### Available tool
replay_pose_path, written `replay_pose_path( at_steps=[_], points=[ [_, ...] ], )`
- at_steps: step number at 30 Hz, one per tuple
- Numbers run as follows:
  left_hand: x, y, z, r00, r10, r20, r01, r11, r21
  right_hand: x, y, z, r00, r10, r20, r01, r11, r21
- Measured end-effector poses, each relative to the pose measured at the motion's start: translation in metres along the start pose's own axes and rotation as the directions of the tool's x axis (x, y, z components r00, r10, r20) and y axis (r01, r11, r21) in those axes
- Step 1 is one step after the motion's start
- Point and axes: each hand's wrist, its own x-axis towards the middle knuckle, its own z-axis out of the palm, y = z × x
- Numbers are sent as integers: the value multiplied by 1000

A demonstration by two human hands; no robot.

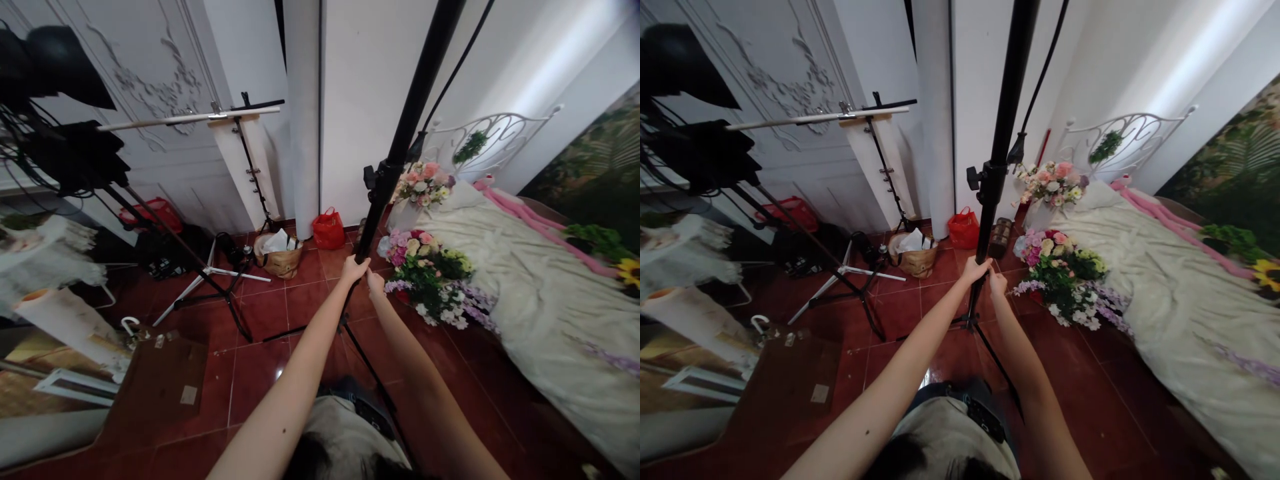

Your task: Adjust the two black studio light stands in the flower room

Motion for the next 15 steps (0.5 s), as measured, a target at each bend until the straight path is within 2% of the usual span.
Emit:
replay_pose_path(
  at_steps=[3,5,8,11,15],
  points=[
    [-1,2,-4,1000,-15,17,15,1000,7,-40,23,-2,998,59,-31,-56,994,93],
    [-1,2,-5,999,-21,33,20,999,32,-76,47,-7,991,131,41,-137,971,195],
    [-1,1,-7,999,-10,51,7,998,61,-136,87,-18,959,249,137,-278,924,262],
    [-1,1,-7,999,11,48,-14,998,65,-192,122,-31,924,347,162,-381,878,291],
    [-4,3,-6,1000,20,17,-21,998,63,-245,149,-51,871,449,199,-491,818,300]
  ],
)
